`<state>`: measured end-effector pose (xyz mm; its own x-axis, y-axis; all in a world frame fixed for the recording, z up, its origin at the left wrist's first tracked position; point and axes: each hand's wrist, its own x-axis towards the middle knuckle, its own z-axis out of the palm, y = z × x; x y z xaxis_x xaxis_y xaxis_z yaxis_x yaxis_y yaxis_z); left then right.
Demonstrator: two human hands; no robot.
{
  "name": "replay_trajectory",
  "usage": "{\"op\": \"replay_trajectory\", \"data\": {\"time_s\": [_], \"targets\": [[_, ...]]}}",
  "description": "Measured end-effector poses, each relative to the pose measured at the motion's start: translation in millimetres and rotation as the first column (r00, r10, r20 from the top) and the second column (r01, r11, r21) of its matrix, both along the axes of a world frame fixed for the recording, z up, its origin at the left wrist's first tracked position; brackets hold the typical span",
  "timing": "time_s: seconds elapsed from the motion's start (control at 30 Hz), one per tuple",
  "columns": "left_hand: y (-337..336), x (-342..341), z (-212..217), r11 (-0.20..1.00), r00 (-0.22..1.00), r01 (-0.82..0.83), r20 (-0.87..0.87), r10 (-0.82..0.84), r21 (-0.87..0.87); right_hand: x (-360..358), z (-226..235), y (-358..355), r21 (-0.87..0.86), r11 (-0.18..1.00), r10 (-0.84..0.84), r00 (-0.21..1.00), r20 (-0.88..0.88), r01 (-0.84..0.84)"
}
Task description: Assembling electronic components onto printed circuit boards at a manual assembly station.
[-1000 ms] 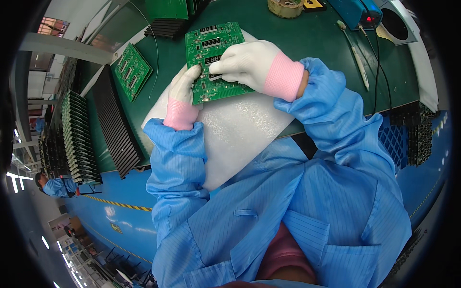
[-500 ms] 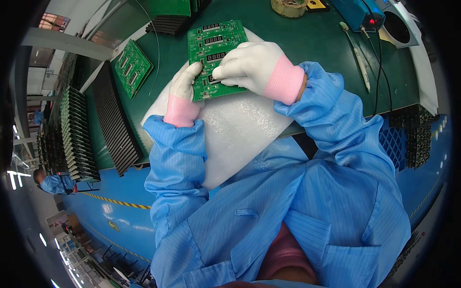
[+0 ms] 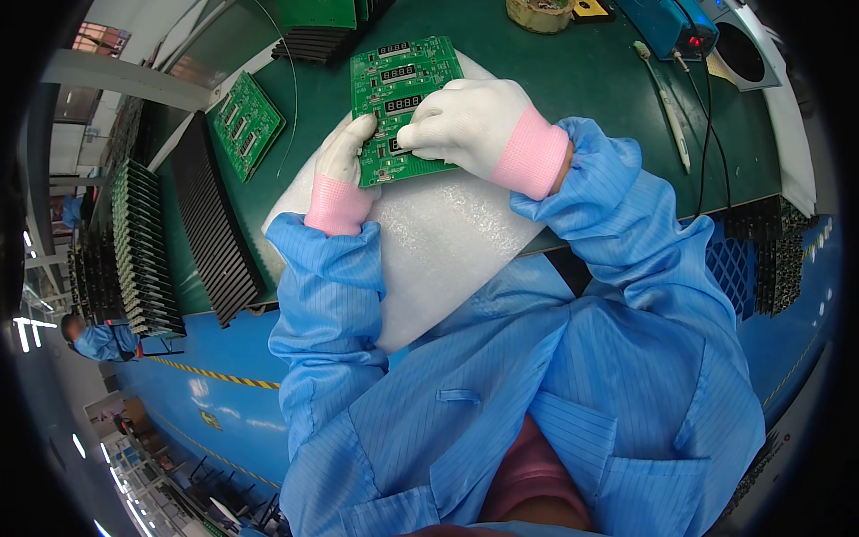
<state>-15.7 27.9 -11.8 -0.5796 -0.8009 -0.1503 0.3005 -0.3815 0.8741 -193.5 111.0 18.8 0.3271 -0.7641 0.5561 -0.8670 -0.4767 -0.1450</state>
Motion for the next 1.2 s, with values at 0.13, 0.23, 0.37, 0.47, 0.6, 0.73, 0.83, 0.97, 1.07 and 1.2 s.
{"op": "replay_trajectory", "data": {"time_s": [0.13, 0.23, 0.37, 0.47, 0.6, 0.73, 0.83, 0.97, 1.07, 1.2], "targets": [[2, -2, 2, 1.000, 1.000, -0.019, 0.001, 0.019, 0.015, 1, 1, 0, -0.007, 1.000, -0.023, 0.998, -0.050, 0.022], [4, -4, 3, 0.998, 0.999, -0.049, 0.001, 0.049, 0.029, 2, 3, 0, -0.007, 0.999, -0.041, 0.995, -0.094, 0.040], [2, -3, 3, 0.997, 0.998, -0.060, -0.011, 0.061, 0.055, 2, 5, 2, -0.023, 0.998, -0.058, 0.992, -0.112, 0.056], [1, -2, 1, 0.998, 0.999, -0.045, -0.021, 0.046, 0.044, 3, 3, 1, -0.019, 0.997, -0.070, 0.992, -0.104, 0.069], [0, -1, -2, 0.999, 0.999, -0.032, -0.034, 0.034, 0.042, 2, 1, 0, -0.011, 0.998, -0.067, 0.993, -0.099, 0.066], [-1, -2, -4, 0.996, 0.998, -0.036, -0.044, 0.039, 0.076, -2, 2, -1, 0.005, 1.000, -0.021, 0.994, -0.108, 0.022], [2, -3, 0, 0.997, 0.998, -0.039, -0.050, 0.043, 0.071, -1, 4, -1, 0.017, 0.999, -0.029, 0.993, -0.112, 0.031], [1, -2, -1, 0.998, 0.998, -0.040, -0.041, 0.042, 0.056, 0, 7, 0, 0.031, 0.999, -0.033, 0.992, -0.123, 0.037], [0, -1, -3, 0.998, 0.999, -0.038, -0.031, 0.039, 0.043, 1, 9, 0, 0.041, 0.998, -0.035, 0.991, -0.131, 0.041], [-1, -1, -4, 0.998, 0.999, -0.043, -0.028, 0.045, 0.047, 0, 12, 0, 0.150, 0.988, -0.015, 0.987, -0.162, 0.040]]}}
